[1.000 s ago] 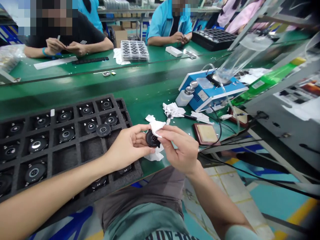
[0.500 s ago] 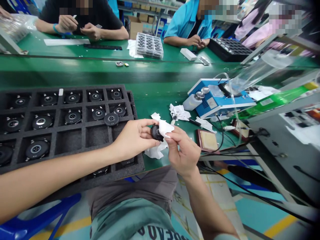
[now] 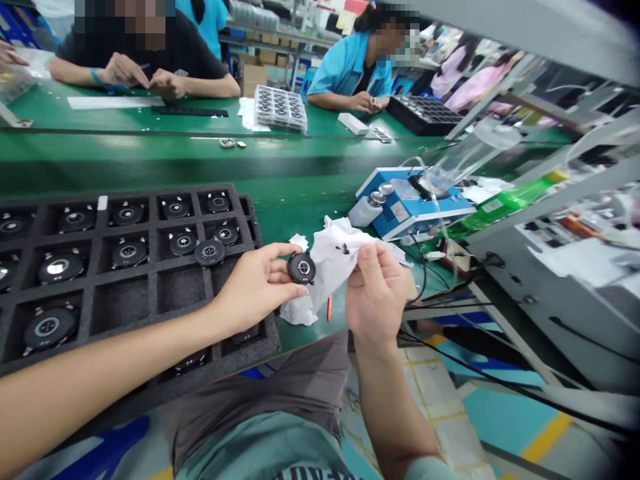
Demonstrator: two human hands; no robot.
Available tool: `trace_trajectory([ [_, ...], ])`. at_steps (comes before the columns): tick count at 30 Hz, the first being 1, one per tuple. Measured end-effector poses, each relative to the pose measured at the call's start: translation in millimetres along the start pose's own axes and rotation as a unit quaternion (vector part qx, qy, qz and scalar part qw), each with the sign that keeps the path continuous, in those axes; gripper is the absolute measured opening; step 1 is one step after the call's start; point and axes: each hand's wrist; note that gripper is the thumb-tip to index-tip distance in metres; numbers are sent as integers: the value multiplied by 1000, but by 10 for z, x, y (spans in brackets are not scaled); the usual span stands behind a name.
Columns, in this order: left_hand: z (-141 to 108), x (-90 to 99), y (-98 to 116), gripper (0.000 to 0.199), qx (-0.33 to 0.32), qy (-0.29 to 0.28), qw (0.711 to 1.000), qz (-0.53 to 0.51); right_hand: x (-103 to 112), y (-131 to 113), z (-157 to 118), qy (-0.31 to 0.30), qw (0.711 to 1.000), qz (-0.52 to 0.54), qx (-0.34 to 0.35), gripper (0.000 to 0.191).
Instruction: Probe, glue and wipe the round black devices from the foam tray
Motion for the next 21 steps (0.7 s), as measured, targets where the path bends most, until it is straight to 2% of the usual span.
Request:
trace_trajectory([
  [3, -21, 15, 2, 62, -13, -26, 1000, 10, 16, -10, 1, 11, 1000, -21, 9, 20],
  [7, -48, 4, 21, 60, -23, -32, 999, 23, 53, -16, -98, 21, 985, -142, 92, 20],
  [12, -54, -7, 8, 62, -19, -35, 999, 25, 100, 29, -174, -36, 955, -235, 178, 17],
  [17, -49, -4, -30, 63, -14, -44, 999, 19, 120, 111, -179, -90, 942, -246, 208, 14],
  [21, -36, -1, -23, 55, -2, -55, 998, 3, 123, 158, -118, -138, 952, -193, 195, 13],
])
Point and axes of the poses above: each hand's wrist, its own z-axis towards the middle knuckle, its own x-axis out of the back of the hand, y = z × x, and after that the axes turned 4 degrees about y, right-handed
